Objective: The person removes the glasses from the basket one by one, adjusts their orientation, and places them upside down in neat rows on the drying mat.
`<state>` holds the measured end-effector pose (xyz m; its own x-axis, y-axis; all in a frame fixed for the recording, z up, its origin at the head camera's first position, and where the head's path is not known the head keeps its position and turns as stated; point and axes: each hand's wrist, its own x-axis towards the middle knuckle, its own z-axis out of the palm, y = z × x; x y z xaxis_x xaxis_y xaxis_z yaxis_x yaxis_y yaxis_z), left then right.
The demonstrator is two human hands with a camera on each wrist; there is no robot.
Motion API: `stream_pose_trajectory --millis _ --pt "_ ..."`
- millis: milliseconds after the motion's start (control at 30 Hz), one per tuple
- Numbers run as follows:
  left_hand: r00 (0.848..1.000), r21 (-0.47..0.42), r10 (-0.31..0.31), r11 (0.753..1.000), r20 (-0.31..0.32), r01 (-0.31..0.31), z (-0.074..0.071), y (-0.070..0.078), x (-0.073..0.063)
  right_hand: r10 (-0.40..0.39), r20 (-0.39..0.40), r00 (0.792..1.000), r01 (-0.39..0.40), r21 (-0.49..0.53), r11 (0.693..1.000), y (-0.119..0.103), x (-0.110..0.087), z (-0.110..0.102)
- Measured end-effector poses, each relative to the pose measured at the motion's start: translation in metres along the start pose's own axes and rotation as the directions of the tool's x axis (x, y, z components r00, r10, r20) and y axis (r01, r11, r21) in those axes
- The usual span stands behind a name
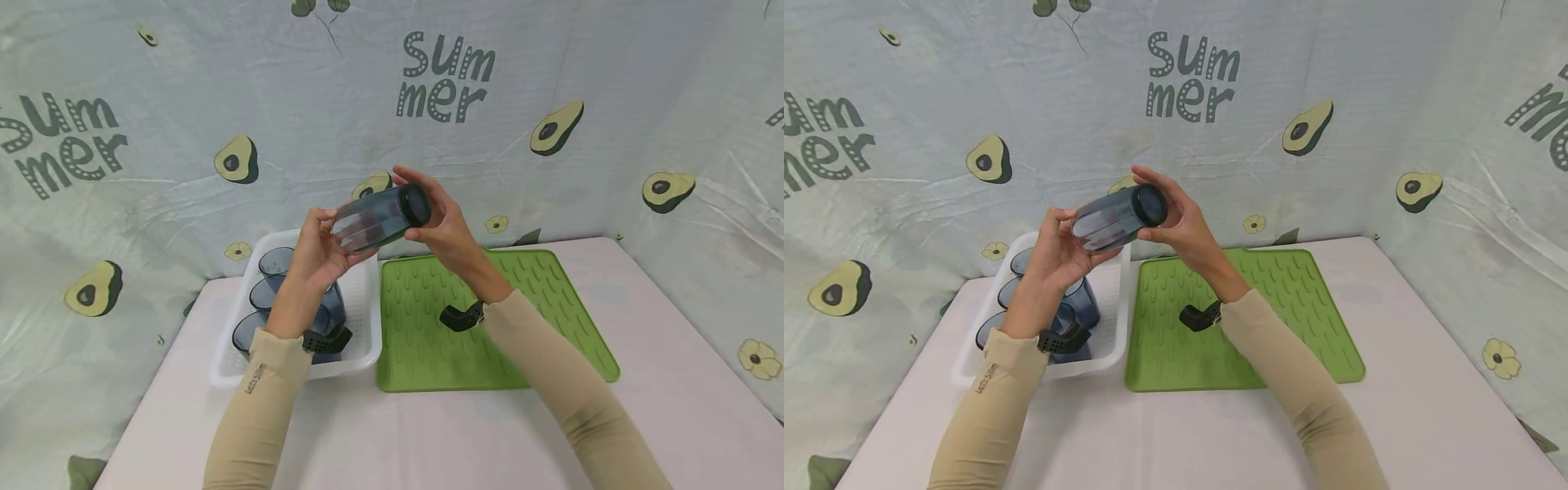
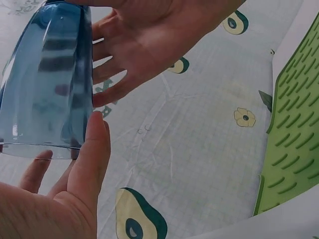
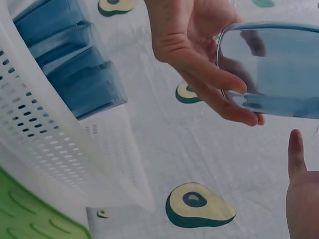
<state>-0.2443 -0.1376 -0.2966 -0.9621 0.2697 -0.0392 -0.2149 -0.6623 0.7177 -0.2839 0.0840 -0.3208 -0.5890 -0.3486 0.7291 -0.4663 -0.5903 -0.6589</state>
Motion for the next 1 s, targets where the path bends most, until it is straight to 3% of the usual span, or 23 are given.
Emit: stream_pose_trajectory --millis 267,533,700,833,1000 --pt "0.999 0.012 -0.029 1.0 0.015 0.029 -0.001 -0.001 -0.001 -0.036 0.037 0.999 0.037 -0.018 0.999 -0.004 0.001 0.005" --pt "0.999 0.03 -0.034 0.999 0.021 0.033 0.003 -0.003 0.001 -0.072 0.01 0.997 0.073 -0.1 0.992 -0.013 0.002 0.01" --pt "0.996 0.069 -0.064 0.996 0.063 0.06 0.006 -0.001 0.001 -0.074 0.004 0.997 0.074 -0.126 0.989 -0.018 0.003 0.01" --pt "0.988 0.121 -0.116 0.987 0.104 0.103 0.008 0.003 0.001 -0.067 0.012 0.998 0.068 -0.164 0.984 -0.022 0.002 0.008" --pt "0.98 0.266 -0.177 0.953 0.088 0.148 0.007 0.004 -0.001 -0.042 0.004 0.999 0.042 -0.25 0.967 -0.024 -0.003 0.005"
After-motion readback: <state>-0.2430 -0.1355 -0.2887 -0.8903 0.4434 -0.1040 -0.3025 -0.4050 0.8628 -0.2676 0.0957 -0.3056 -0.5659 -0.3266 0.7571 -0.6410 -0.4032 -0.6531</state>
